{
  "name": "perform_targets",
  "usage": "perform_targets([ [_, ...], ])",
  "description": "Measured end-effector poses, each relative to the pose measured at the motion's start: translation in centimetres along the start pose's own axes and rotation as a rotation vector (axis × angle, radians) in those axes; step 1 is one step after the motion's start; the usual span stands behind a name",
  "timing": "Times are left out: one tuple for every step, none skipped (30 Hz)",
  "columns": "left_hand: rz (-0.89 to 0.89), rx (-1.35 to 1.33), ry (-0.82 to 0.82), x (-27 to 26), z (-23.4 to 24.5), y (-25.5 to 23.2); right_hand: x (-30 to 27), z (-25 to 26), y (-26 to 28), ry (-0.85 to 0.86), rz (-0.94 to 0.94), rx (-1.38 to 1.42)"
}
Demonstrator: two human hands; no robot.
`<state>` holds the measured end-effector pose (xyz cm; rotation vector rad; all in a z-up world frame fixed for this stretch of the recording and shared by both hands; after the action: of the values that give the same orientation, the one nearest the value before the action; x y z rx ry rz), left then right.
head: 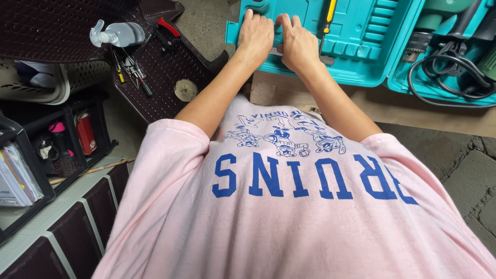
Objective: Organizing a power drill and cleaning various drill bits and tool components with a cloth.
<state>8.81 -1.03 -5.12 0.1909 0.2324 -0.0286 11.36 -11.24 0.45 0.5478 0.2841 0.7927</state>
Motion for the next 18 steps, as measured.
perform_targets([
  [-0.002, 0.001, -0.003, -0.1, 0.4, 0.1, -0.1, 0.1, 0.0, -0.003, -0.001, -0.002],
  [-0.014, -0.003, -0.048, -0.2, 1.2, 0.2, -0.2, 0.3, 0.1, -0.010, 0.001, 0.001],
  [-0.026, -0.009, -0.092, -0.5, 1.9, 0.2, -0.4, 0.4, 0.3, -0.015, 0.002, 0.004],
  [-0.027, -0.011, -0.092, -0.6, 2.3, 0.3, -0.5, 0.8, 0.4, -0.014, 0.001, 0.003],
  [-0.026, -0.001, -0.101, -0.7, 2.8, 0.4, -0.5, 1.2, 0.6, -0.024, 0.001, 0.035],
  [-0.024, 0.009, -0.109, -0.8, 3.3, 0.4, -0.6, 1.6, 0.7, -0.035, 0.001, 0.067],
  [-0.025, 0.009, -0.112, -0.8, 3.9, 0.6, -0.6, 1.8, 0.6, -0.037, 0.002, 0.064],
  [-0.044, -0.016, -0.082, -0.8, 4.3, 0.7, -0.6, 2.1, 0.5, -0.048, 0.016, 0.090],
  [-0.062, -0.044, -0.047, -1.3, 4.5, 0.7, -0.9, 2.1, 0.6, -0.054, 0.029, 0.119],
  [-0.063, -0.046, -0.044, -1.9, 5.2, 0.9, -1.1, 2.3, 0.7, -0.051, 0.028, 0.120],
  [-0.070, -0.115, -0.031, -2.3, 6.0, 1.2, -1.2, 2.5, 0.8, -0.041, 0.018, 0.176],
  [-0.077, -0.184, -0.017, -2.7, 6.8, 1.5, -1.3, 2.6, 0.8, -0.030, 0.009, 0.232],
  [-0.077, -0.183, -0.017, -3.5, 7.6, 2.0, -1.5, 3.0, 0.5, -0.031, 0.009, 0.233],
  [-0.097, -0.333, -0.154, -4.5, 9.5, 2.6, -1.7, 3.2, 0.5, -0.020, 0.040, 0.297],
  [-0.118, -0.483, -0.293, -5.6, 11.4, 3.4, -1.9, 3.5, 0.4, -0.009, 0.070, 0.360],
  [-0.118, -0.483, -0.293, -6.3, 11.9, 3.7, -2.2, 3.7, 0.4, -0.010, 0.070, 0.359],
  [-0.063, -0.550, -0.335, -7.0, 12.7, 4.7, -2.5, 4.2, 0.4, -0.053, 0.084, 0.386],
  [-0.007, -0.616, -0.378, -7.8, 13.4, 5.6, -2.8, 4.8, 0.4, -0.095, 0.098, 0.412],
])
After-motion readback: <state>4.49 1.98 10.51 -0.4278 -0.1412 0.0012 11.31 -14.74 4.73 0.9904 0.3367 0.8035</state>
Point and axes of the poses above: each hand's wrist, its own x-axis towards the middle knuckle, its own z-axis out of the back of the hand, y = z × x, the point moved 7 cm from there along x, towards the middle knuckle, and after that the axes turned 8 degrees about z, right-handed, at the moved point
